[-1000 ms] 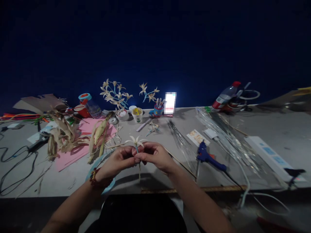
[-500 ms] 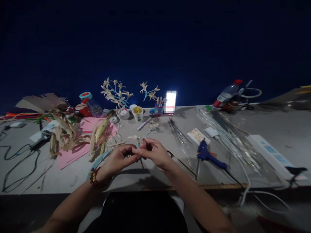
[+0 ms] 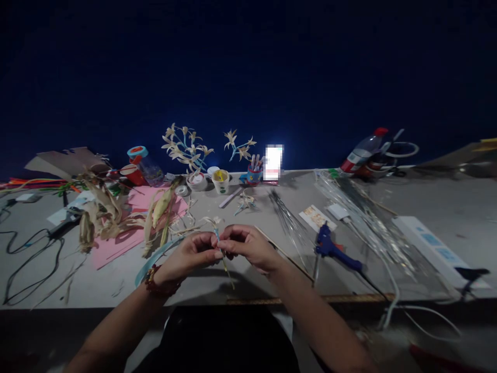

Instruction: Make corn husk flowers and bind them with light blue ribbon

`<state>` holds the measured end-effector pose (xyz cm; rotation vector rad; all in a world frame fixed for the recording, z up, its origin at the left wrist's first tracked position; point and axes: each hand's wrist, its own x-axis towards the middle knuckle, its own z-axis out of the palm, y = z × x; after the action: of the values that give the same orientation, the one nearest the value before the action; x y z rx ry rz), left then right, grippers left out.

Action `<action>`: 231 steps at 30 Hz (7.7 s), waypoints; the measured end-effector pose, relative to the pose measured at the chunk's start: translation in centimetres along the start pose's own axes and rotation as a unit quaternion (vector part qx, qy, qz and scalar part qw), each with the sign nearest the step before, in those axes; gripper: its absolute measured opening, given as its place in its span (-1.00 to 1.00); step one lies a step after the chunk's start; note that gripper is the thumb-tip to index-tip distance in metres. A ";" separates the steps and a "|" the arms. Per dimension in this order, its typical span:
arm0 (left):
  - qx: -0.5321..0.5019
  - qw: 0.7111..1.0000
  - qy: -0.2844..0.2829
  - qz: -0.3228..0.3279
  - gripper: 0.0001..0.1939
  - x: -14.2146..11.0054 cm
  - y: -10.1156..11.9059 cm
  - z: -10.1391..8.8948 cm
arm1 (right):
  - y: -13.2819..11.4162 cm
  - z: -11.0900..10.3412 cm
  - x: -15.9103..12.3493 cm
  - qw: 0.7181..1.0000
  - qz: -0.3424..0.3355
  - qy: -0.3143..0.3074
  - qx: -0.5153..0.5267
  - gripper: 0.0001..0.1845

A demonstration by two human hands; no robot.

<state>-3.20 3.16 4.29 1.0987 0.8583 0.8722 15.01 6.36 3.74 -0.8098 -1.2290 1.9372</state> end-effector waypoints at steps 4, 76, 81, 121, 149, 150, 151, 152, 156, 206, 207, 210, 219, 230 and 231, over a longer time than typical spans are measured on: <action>0.036 0.999 0.018 0.015 -0.66 0.1 -0.7 -0.2 | 0.2 0.1 0.0 0.999 -0.035 0.021 -0.025 -0.61; 0.177 0.972 0.116 0.098 -0.72 0.1 -1.3 -0.7 | 1.0 1.0 1.7 0.990 -0.087 0.095 -0.066 -0.55; 0.096 0.990 0.061 0.078 -0.69 0.1 -1.1 -0.5 | 0.6 0.8 1.4 0.998 -0.033 0.047 -0.024 -0.60; 0.166 0.976 0.114 0.086 -0.79 0.1 -1.0 -0.7 | 1.3 0.3 2.1 0.981 -0.104 0.099 -0.128 -0.62; 0.123 0.986 0.094 0.069 -0.73 0.6 -1.1 -0.9 | 1.2 0.3 2.1 0.989 -0.066 0.081 -0.109 -0.55; 0.124 0.986 0.093 0.069 -0.74 0.6 -1.0 -0.9 | 1.2 0.3 2.2 0.989 -0.067 0.080 -0.107 -0.55; 0.126 0.985 0.091 0.070 -0.75 0.7 -1.0 -0.9 | 1.2 0.3 2.3 0.988 -0.071 0.079 -0.108 -0.55; 0.127 0.985 0.089 0.071 -0.75 0.8 -1.0 -0.9 | 1.3 0.2 2.5 0.987 -0.078 0.083 -0.112 -0.55; 0.106 0.989 0.085 0.066 -0.72 0.9 -1.1 -1.0 | 1.4 0.2 2.8 0.982 -0.104 0.111 -0.116 -0.53; -0.070 0.949 0.270 0.144 -0.86 0.3 -3.7 1.1 | 3.1 1.2 -1.1 0.945 -0.178 0.106 -0.253 -0.86; -0.078 0.946 0.275 0.152 -0.86 0.3 -3.9 1.3 | 3.3 1.4 -1.1 0.947 -0.173 0.109 -0.247 -0.86; -0.106 0.937 0.285 0.171 -0.84 0.4 -4.5 1.7 | 3.6 1.7 -1.0 0.961 -0.155 0.112 -0.200 -0.83; -0.067 0.935 0.279 0.208 -0.81 0.2 -6.3 2.1 | 4.2 1.7 -0.7 0.960 -0.170 0.139 -0.176 -0.91; -0.006 0.930 0.301 0.212 -0.82 0.0 -7.1 1.9 | 4.2 1.6 -0.7 0.946 -0.160 0.170 -0.226 -0.90; -0.004 0.928 0.305 0.216 -0.83 0.1 -7.1 2.0 | 4.2 1.7 -0.7 0.947 -0.156 0.171 -0.222 -0.90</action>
<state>-0.31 0.97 -2.11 1.0349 1.1328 1.6396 13.11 3.66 0.54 -1.0518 -1.4878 1.2203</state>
